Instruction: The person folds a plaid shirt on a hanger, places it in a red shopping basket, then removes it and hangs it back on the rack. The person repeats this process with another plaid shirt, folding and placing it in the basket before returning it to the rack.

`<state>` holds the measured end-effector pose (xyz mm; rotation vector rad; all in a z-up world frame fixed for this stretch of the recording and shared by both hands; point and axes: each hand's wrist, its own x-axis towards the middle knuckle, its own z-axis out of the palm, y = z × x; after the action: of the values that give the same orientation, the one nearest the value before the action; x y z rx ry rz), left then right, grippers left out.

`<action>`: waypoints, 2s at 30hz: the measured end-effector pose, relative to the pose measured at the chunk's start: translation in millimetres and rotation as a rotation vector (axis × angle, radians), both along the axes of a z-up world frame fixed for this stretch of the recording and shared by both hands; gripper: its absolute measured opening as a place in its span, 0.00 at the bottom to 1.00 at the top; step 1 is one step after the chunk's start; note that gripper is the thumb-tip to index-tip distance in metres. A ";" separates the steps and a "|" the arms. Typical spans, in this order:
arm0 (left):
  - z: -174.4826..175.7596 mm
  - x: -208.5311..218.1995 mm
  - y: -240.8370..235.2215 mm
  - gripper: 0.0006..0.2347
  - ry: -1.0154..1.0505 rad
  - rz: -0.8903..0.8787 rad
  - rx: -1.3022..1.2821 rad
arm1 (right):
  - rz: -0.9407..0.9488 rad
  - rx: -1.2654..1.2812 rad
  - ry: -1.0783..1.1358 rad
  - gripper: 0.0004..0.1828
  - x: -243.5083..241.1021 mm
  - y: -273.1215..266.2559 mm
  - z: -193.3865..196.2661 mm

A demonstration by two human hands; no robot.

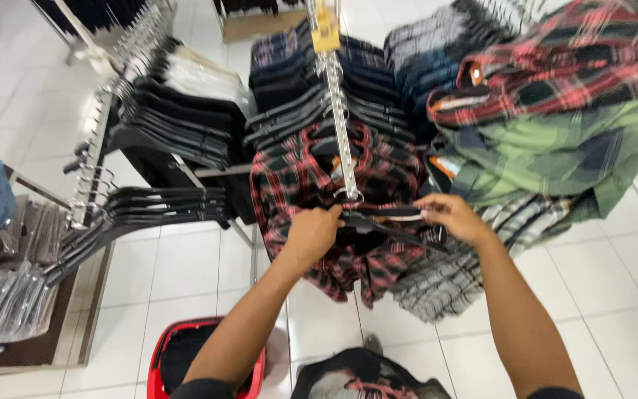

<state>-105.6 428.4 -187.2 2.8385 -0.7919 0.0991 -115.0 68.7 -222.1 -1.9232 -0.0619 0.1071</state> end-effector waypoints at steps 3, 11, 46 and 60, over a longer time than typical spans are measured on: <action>5.3 -3.7 -0.3 0.12 0.033 -0.030 -0.039 | -0.072 -0.057 -0.074 0.16 -18.3 15.0 8.7; 15.4 -8.4 2.8 0.13 0.181 0.029 -0.137 | -0.308 -0.118 -0.104 0.09 -1.2 31.3 -45.8; 22.7 -10.8 -18.4 0.14 0.060 0.104 -0.150 | -0.047 -0.279 -0.475 0.18 -26.1 -7.3 -24.2; -9.1 1.5 -29.3 0.13 -0.146 0.187 -0.266 | -0.379 -0.240 -0.532 0.19 -84.7 71.1 -14.1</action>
<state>-104.1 399.1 -196.3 2.6641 -0.4931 0.4105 -199.7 139.8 -236.2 -2.1207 -0.0394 -0.6789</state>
